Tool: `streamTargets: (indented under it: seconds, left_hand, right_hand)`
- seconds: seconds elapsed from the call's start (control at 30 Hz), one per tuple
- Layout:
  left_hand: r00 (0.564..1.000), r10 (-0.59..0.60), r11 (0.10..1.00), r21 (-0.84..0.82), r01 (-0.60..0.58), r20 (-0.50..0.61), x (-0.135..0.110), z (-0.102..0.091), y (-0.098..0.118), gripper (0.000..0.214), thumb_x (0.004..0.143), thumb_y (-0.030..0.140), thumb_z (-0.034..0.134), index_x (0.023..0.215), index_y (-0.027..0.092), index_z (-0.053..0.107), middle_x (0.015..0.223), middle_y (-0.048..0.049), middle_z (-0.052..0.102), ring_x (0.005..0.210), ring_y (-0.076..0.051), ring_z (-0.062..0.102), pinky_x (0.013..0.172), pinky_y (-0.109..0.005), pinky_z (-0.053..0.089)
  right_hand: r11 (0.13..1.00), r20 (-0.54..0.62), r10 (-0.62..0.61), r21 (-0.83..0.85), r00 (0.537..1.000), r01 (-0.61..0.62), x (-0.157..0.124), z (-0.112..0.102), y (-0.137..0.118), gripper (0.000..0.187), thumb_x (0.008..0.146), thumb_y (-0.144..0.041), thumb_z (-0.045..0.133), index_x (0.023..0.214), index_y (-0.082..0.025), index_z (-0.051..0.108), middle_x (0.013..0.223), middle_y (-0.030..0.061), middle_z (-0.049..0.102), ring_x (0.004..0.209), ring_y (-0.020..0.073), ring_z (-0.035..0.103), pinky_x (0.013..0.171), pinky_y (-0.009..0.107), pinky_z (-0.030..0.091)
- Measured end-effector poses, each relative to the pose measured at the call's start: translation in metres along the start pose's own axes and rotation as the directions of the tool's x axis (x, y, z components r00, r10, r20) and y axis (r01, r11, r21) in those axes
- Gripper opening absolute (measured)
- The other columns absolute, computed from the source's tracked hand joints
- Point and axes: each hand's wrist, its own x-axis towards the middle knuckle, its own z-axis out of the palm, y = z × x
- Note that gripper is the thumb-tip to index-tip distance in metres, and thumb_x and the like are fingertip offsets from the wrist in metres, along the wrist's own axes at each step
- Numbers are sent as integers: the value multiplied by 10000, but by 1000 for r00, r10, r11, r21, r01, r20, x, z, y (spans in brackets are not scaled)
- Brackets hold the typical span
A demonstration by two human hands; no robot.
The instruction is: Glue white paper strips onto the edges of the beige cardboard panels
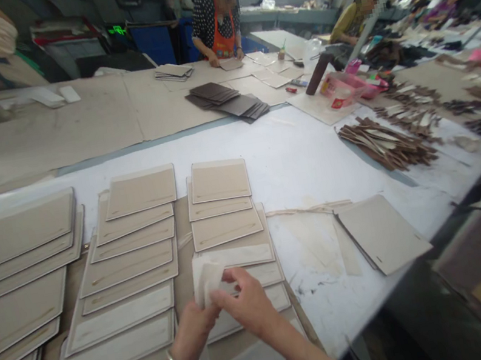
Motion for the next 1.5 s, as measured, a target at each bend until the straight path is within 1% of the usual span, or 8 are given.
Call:
streamTargets:
  seconds: [0.17,0.37,0.53,0.63,0.7,0.83,1.13,1.5]
  left_hand:
    - [999,31,998,-55,-29,35,-11,2,6,418,622,502,592,812,131,613,674,-36,640,635,-167,572,600,-266,455]
    - [990,-125,971,-214,109,-62,-11,10,-9,508,656,603,506,751,113,599,592,-42,604,539,-157,552,547,-276,457]
    - [986,163,968,190,-167,36,-14,25,-28,345,791,436,388,809,169,606,681,-50,632,645,-175,584,608,-269,457]
    - [914,276,807,445,-388,296,-14,24,-33,265,815,270,349,745,203,595,691,-35,632,651,-158,579,617,-250,449]
    - [909,278,671,614,-416,312,-8,16,-31,235,789,181,364,730,199,591,689,-40,626,666,-170,575,628,-269,453]
    - [884,425,446,805,-392,195,18,-10,-21,274,673,7,386,741,169,596,868,-89,620,865,-215,548,776,-346,454]
    - [749,634,247,867,-433,194,75,-38,-33,270,655,-38,384,694,140,583,1196,-144,499,1133,-242,434,942,-404,415]
    - [831,493,252,873,-418,256,84,-38,-23,251,662,-35,390,714,111,588,1212,-188,497,1142,-249,451,979,-369,385]
  right_hand:
    - [987,-104,109,132,989,-95,9,8,5,277,763,-382,427,561,-193,425,537,-39,431,565,113,445,542,225,363]
    - [936,-118,197,318,973,-151,7,7,14,304,736,-445,452,565,-200,393,557,-37,419,571,113,433,559,229,388]
    - [709,-21,419,632,908,-312,20,7,20,263,717,-471,442,707,-212,398,581,-54,439,475,87,420,479,209,373]
    - [853,-25,372,403,928,-331,52,-8,24,229,786,-412,343,735,-206,428,532,-59,422,417,88,393,448,212,341]
    - [977,24,212,-6,977,-212,79,-20,20,231,807,-350,354,683,-192,469,530,-36,464,469,100,438,504,221,353]
    - [767,236,-10,-622,972,159,129,-27,0,245,824,-337,406,739,-191,584,781,50,637,778,167,562,675,253,369]
    - [535,447,62,-769,892,348,184,1,-12,306,842,-391,370,927,-220,609,961,80,654,893,219,588,677,291,416]
    - [454,440,60,-811,896,368,181,1,-6,313,854,-390,362,971,-222,599,918,94,664,880,228,602,687,319,442]
